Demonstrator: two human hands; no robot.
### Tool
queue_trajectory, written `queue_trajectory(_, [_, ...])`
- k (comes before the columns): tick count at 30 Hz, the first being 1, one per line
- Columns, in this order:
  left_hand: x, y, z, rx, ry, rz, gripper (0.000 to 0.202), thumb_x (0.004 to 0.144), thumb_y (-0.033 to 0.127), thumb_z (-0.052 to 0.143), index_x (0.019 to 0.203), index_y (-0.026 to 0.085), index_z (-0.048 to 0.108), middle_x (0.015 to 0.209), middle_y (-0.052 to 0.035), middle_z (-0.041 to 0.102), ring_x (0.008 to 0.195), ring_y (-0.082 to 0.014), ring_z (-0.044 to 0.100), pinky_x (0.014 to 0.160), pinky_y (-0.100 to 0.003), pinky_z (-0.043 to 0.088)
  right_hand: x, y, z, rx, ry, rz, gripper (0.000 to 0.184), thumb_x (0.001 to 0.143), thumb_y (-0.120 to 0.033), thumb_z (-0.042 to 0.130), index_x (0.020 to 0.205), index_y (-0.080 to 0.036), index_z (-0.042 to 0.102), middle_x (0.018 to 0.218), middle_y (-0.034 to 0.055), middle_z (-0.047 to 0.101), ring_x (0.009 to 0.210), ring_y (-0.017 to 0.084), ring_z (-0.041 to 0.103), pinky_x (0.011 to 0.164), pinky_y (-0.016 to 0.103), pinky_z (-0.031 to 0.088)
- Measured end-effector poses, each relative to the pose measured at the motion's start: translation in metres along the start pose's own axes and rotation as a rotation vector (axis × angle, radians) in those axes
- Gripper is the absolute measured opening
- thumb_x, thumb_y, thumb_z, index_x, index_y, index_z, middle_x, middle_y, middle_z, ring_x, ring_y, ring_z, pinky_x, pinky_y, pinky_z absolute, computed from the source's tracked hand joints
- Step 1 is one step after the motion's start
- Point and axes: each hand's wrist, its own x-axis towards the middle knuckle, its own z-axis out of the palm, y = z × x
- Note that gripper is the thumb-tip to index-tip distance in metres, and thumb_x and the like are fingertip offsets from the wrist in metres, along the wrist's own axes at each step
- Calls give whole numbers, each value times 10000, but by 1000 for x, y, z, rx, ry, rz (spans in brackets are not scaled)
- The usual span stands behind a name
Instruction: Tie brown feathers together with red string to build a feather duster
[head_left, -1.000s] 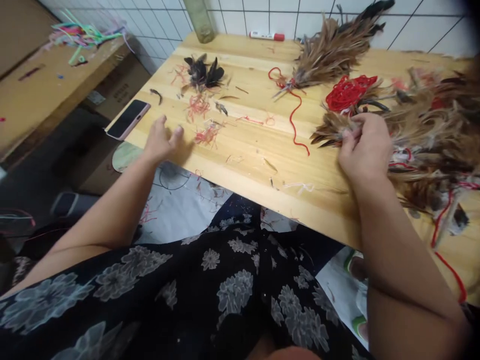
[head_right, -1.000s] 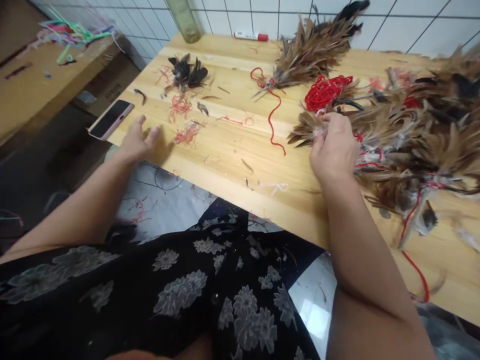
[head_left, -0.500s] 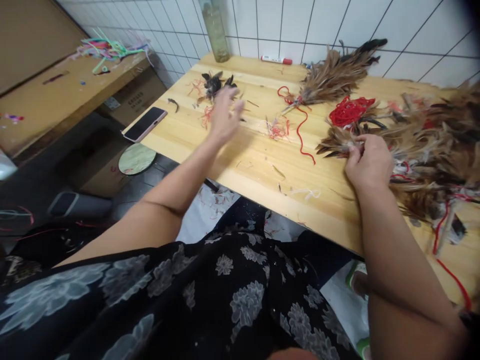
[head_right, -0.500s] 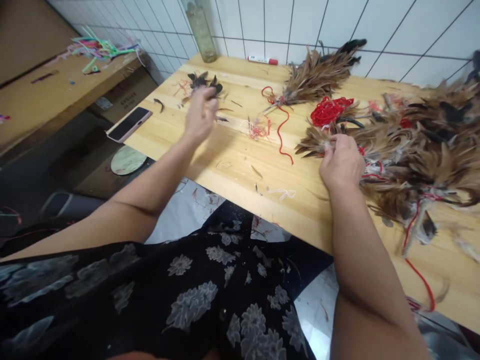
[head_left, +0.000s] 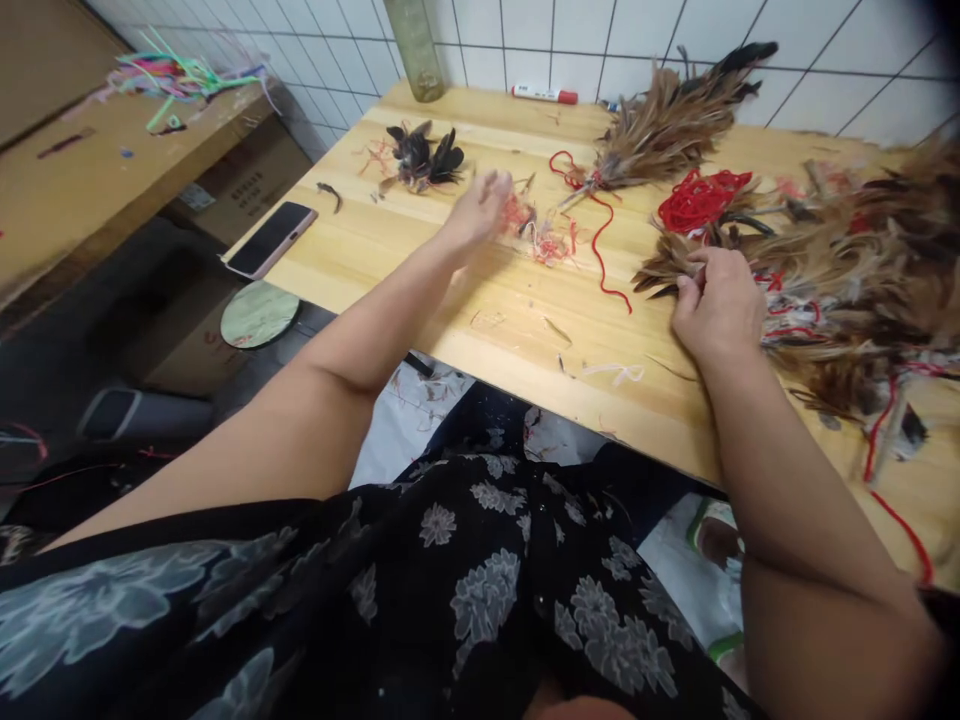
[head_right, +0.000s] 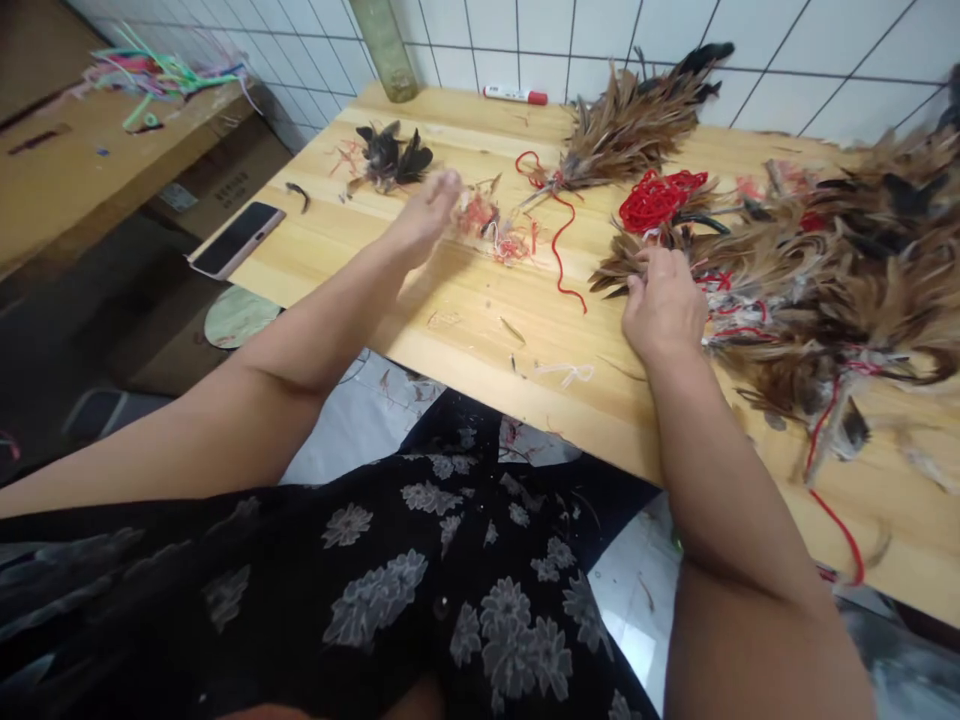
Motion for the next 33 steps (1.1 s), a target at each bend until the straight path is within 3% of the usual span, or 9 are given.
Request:
queue_trajectory(3, [-45, 12, -38, 96, 62, -35, 1143, 857, 1044, 263, 1688, 261, 310, 1763, 18, 402, 1645, -248, 225, 1370, -492, 165, 0, 5, -5, 9, 11, 0, 412, 960, -136, 611, 1368, -158, 663, 1302, 209, 719, 1197, 303, 640, 990, 423, 462])
queue_trajectory(6, [-124, 4, -69, 212, -127, -66, 1412, 722, 1138, 233, 1751, 172, 168, 1857, -55, 151, 1705, -366, 89, 1413, -526, 69, -2, 5, -14, 0, -4, 4, 432, 976, -134, 597, 1406, -160, 629, 1363, 208, 689, 1228, 292, 619, 1011, 406, 444])
queue_trajectory(10, [-196, 5, -44, 327, -381, 38, 1347, 781, 1073, 401, 1760, 163, 236, 1837, -203, 134, 1705, -482, 51, 1373, -671, 63, -4, -6, -17, 33, -49, 2, 402, 995, -115, 582, 1394, -157, 604, 1370, 188, 667, 1238, 247, 595, 1057, 362, 415])
queue_trajectory(15, [-113, 42, 30, 287, -387, 208, 924, 976, 838, 486, 1737, 339, 328, 1853, -27, 175, 1728, -369, 5, 1389, -634, 5, -5, -32, -22, 153, -82, -31, 316, 984, -75, 588, 1285, -168, 610, 1241, 140, 680, 1117, 196, 601, 1037, 323, 442])
queue_trajectory(19, [-23, 83, 34, 363, -189, 154, 836, 1047, 602, 549, 1749, 232, 286, 1867, 25, 63, 1730, -280, -46, 1422, -529, -69, -15, -38, -62, 176, 25, -130, 218, 977, -88, 589, 1131, -227, 655, 1240, 118, 689, 1123, 198, 617, 1002, 335, 480])
queue_trajectory(22, [-40, 107, 19, 274, -189, 547, 815, 1068, 644, 429, 1730, 177, 341, 1861, -37, 115, 1737, -250, 35, 1435, -473, 39, -37, -19, -94, 128, 148, -87, 173, 968, -91, 593, 1056, -204, 689, 1182, 113, 720, 1154, 213, 655, 1009, 359, 498])
queue_trajectory(26, [-128, 120, 28, 118, -780, 1020, 635, 1088, 642, 340, 1611, 352, 554, 1780, 29, 369, 1707, -230, 235, 1428, -485, 89, -81, 13, -102, 72, 169, 56, 107, 949, -141, 610, 981, -189, 700, 1028, 101, 738, 1038, 224, 691, 955, 379, 533])
queue_trajectory(29, [-141, 119, 56, 75, -1018, 1013, 589, 1080, 647, 343, 1553, 411, 603, 1694, 79, 505, 1670, -224, 334, 1431, -476, 11, -113, 20, -90, 62, 18, -26, 108, 953, -201, 575, 947, -221, 681, 1002, 90, 728, 998, 238, 678, 910, 397, 542])
queue_trajectory(33, [-64, 99, 73, 173, -838, 753, 846, 961, 897, 315, 1563, 354, 555, 1714, 126, 468, 1675, -232, 280, 1412, -464, -135, -144, 17, -84, -58, -92, -71, 187, 1001, -291, 497, 940, -248, 669, 1002, 93, 689, 944, 261, 634, 797, 394, 499])
